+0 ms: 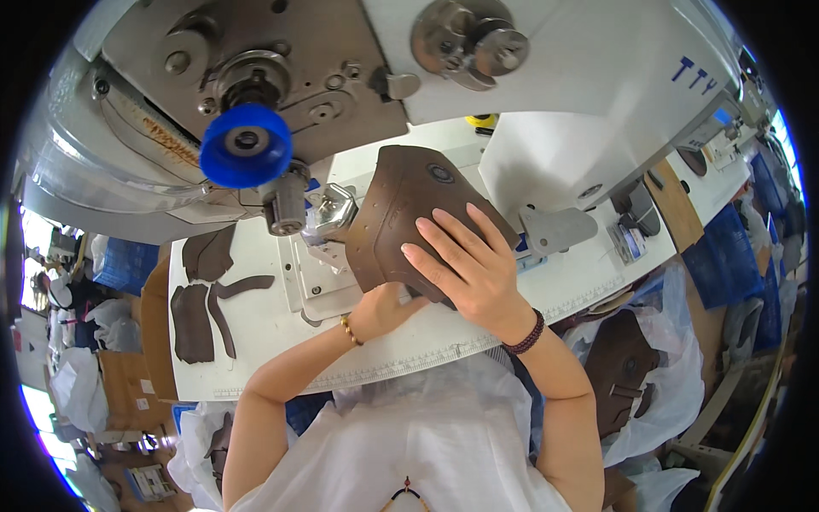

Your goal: Stitching leather shoe components together using an industrial sewing machine.

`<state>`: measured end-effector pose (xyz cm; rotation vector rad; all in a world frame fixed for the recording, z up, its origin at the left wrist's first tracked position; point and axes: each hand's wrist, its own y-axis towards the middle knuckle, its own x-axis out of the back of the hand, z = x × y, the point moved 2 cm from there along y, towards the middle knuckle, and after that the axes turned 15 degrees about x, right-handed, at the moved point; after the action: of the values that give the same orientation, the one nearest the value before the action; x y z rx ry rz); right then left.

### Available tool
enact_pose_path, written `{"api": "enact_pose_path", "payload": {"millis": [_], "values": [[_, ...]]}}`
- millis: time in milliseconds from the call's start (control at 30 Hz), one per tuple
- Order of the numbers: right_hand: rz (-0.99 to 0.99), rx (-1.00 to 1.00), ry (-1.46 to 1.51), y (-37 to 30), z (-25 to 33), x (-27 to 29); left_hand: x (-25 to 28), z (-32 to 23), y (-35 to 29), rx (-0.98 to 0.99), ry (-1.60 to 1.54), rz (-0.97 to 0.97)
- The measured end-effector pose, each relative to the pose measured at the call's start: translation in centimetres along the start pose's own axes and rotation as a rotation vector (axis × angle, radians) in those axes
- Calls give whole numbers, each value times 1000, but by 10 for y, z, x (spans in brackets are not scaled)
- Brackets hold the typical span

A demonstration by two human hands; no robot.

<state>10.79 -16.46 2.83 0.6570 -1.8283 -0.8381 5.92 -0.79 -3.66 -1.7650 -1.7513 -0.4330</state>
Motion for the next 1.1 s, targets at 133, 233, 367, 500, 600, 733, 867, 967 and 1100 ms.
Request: {"api": "enact_pose_path", "payload": {"millis": [133,233,367,500,600,733,867,967,1100], "values": [[-9,-37,52,-4,1,2,-10,14,1,-91,-153,139],[-13,-91,73,-9,-1,3,-24,24,-8,-393,79,76],[-38,-104,98,-8,-4,-9,-31,47,8,-724,503,-294],[-180,-150,65,-9,-18,-29,-17,33,10,-845,493,-336],[-152,-290,206,-7,-41,-22,10,8,-12,-706,403,-261],[-101,-490,433,-7,-70,-32,35,-24,-48,-763,227,-278],[1,-532,437,-16,-82,-49,42,-28,-44,-389,-123,-267],[30,-571,686,4,-74,-23,50,-15,-32,-229,-274,-370],[13,-496,554,8,-27,-4,56,-18,-26,-24,-573,-116]]}}
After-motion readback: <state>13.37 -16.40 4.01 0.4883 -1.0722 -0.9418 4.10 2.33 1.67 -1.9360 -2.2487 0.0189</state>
